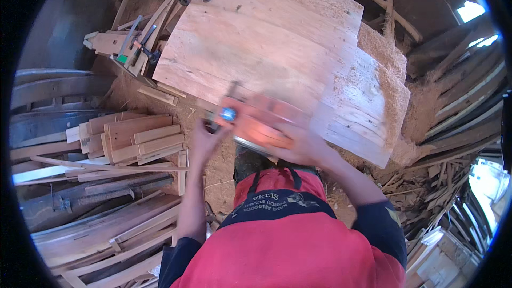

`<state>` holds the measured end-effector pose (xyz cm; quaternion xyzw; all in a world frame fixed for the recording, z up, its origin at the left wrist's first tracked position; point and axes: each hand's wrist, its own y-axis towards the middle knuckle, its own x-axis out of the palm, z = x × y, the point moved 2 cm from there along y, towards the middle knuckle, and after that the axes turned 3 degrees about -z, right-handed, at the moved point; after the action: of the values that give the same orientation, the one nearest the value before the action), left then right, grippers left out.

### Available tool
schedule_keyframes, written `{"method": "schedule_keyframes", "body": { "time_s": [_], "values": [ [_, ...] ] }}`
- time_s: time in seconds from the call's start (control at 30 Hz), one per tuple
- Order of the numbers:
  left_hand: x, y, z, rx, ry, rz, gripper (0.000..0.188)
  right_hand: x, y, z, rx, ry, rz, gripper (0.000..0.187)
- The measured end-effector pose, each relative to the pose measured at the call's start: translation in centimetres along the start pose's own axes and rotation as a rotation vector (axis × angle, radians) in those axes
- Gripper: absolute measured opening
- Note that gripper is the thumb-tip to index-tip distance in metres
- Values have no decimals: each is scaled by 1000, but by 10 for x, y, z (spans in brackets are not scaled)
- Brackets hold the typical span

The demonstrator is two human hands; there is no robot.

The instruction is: The person marks a wooden board using a square, adjusts an electric planer with a hammer, and then uses the planer to smooth the surface of the board.

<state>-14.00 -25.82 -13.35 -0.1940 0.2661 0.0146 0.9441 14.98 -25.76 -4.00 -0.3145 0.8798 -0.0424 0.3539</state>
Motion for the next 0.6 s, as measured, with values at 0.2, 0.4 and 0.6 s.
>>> {"method": "schedule_keyframes", "body": {
  "time_s": [0.2,0.4,0.6],
  "values": [
    [127,-97,63,-113,144,-234,89,-34,-174,92,90,-27,103,57],
    [110,-77,38,-136,48,-212,90,-30,-137,71,60,46,85,58],
    [37,-29,17,-164,-47,-87,86,-10,-40,24,-64,112,136,51]
  ]
}}
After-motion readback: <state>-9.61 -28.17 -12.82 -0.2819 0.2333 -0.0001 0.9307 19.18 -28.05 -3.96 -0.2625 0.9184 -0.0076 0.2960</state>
